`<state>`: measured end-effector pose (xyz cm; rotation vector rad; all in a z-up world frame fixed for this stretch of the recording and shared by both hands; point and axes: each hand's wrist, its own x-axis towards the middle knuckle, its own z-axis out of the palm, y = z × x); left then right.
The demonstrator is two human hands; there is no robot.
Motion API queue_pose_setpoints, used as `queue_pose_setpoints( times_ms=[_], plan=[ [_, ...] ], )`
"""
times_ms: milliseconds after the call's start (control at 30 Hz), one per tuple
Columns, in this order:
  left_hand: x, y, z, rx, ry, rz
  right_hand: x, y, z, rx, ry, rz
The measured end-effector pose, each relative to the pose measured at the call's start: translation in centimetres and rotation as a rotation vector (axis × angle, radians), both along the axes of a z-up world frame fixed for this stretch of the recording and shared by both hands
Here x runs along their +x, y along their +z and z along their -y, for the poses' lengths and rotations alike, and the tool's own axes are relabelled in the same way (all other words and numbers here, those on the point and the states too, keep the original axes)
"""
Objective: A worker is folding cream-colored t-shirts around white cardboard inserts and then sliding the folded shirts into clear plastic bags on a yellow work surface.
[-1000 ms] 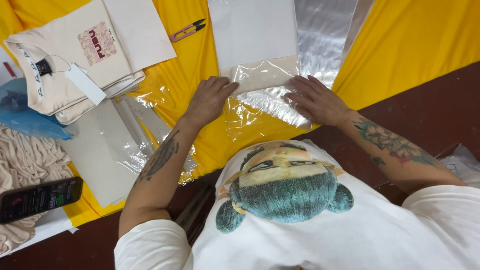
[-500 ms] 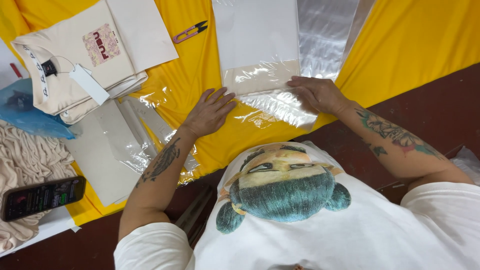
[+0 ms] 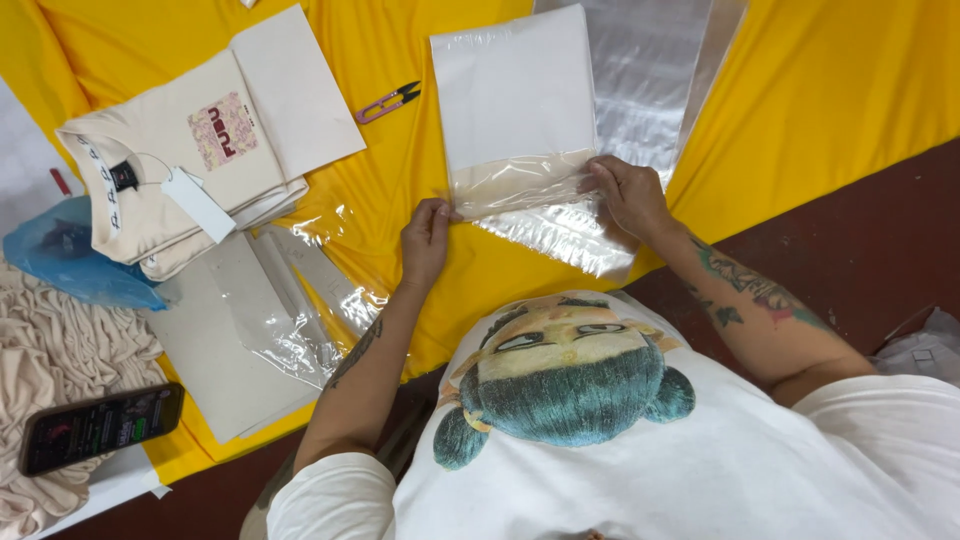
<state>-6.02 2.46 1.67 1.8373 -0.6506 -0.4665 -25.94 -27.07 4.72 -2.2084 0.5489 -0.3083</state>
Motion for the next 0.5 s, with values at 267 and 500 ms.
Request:
queue_pose_setpoints(
  times_ms=[267,500],
  plan=[
    [9.5,3.1,4.9,0.064,-0.185,0.551,-0.4,0.7,-2.8,0.107,-0.149,0.175],
    [12.1,4.4,18.4,0.124,-0.645,1.126,-1.6,0.5,-2.5,0.093,-0.216,0.23]
  ],
)
